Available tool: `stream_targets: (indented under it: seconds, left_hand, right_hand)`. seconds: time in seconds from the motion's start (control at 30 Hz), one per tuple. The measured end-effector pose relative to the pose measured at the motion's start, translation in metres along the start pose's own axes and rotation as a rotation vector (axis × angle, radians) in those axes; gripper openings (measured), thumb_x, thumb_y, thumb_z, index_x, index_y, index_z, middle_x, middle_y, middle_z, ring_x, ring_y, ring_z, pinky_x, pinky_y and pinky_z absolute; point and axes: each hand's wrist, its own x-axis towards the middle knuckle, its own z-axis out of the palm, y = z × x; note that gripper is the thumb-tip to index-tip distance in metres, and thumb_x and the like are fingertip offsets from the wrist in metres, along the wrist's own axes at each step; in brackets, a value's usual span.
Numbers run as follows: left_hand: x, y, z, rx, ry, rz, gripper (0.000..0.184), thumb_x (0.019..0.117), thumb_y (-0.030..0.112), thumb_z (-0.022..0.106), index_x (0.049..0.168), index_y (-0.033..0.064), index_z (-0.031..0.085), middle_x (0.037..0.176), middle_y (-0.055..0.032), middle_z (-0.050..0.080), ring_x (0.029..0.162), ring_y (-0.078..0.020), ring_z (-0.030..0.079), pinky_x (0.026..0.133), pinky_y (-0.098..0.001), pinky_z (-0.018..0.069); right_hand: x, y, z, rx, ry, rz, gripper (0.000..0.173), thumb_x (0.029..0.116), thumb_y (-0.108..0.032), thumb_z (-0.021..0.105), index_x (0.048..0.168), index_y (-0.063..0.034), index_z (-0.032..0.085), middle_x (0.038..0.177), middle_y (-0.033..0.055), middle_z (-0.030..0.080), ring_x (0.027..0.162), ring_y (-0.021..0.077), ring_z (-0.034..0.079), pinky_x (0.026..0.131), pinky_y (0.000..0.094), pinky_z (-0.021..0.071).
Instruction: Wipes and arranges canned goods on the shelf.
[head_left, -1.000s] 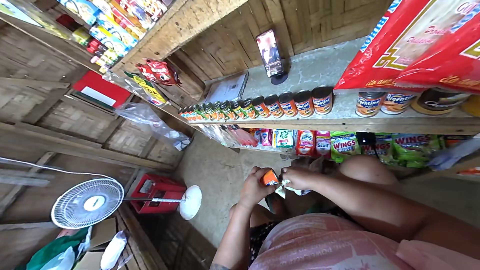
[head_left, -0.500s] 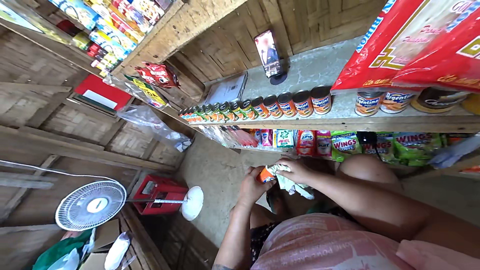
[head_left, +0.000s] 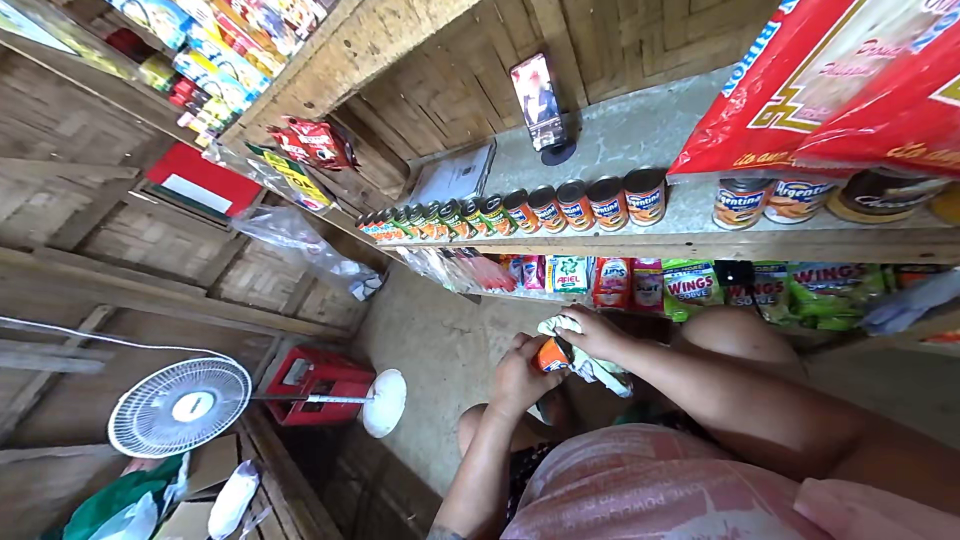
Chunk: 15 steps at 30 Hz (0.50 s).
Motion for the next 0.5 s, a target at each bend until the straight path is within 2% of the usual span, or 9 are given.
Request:
stream_targets:
  seconds: [0.07, 0.17, 0.27, 0.4, 0.5]
  left_hand:
    - [0.001, -0.003, 0.000, -0.036, 0.077, 0.010, 0.070, 0.0745, 0.047, 0.087, 0.132, 0.0111, 0.067, 0.127, -0.0138, 0.064, 0.108, -0.0244, 0.067, 0.093, -0.0464, 0.0579]
    - [0.001, -0.006, -0.005, -0.054, 0.182, 0.025, 0.070, 0.0742, 0.048, 0.087, 0.132, 0.0122, 0.067, 0.125, -0.0136, 0.065, 0.106, -0.0235, 0.068, 0.091, -0.0456, 0.0590]
    - [0.003, -0.006, -0.008, -0.062, 0.266, 0.040, 0.070, 0.0754, 0.050, 0.086, 0.131, 0.0111, 0.067, 0.124, -0.0153, 0.065, 0.105, -0.0244, 0.068, 0.088, -0.0456, 0.0597]
    - [0.009, -0.010, -0.003, -0.095, 0.193, 0.024, 0.071, 0.0751, 0.050, 0.085, 0.131, 0.0103, 0.067, 0.125, -0.0155, 0.064, 0.109, -0.0248, 0.066, 0.094, -0.0452, 0.0571]
    - [0.009, -0.010, 0.006, -0.276, 0.129, 0.027, 0.081, 0.0718, 0.041, 0.091, 0.133, -0.0006, 0.059, 0.119, -0.0154, 0.068, 0.103, -0.0207, 0.070, 0.092, -0.0402, 0.0592]
  right_hand:
    - [0.000, 0.000, 0.001, 0.039, -0.016, 0.056, 0.048, 0.1066, -0.032, 0.053, 0.143, -0.0008, 0.054, 0.144, 0.0225, 0.055, 0.136, 0.0313, 0.052, 0.116, 0.0463, 0.0396]
    - [-0.003, -0.004, 0.001, 0.256, -0.034, 0.180, 0.052, 0.1045, -0.031, 0.058, 0.147, -0.0026, 0.050, 0.143, 0.0230, 0.056, 0.135, 0.0314, 0.053, 0.114, 0.0487, 0.0408]
    - [-0.004, -0.006, 0.000, 0.440, 0.025, 0.234, 0.056, 0.1020, -0.034, 0.063, 0.147, -0.0047, 0.050, 0.144, 0.0214, 0.055, 0.135, 0.0298, 0.053, 0.113, 0.0486, 0.0422]
    - [-0.004, -0.006, -0.003, 0.550, 0.149, 0.166, 0.059, 0.1016, -0.037, 0.064, 0.148, -0.0044, 0.050, 0.147, 0.0212, 0.053, 0.137, 0.0279, 0.052, 0.115, 0.0456, 0.0422]
    - [-0.007, -0.005, -0.003, 0.503, 0.046, 0.059, 0.056, 0.1014, -0.034, 0.065, 0.147, -0.0037, 0.052, 0.150, 0.0185, 0.052, 0.139, 0.0242, 0.050, 0.117, 0.0415, 0.0401]
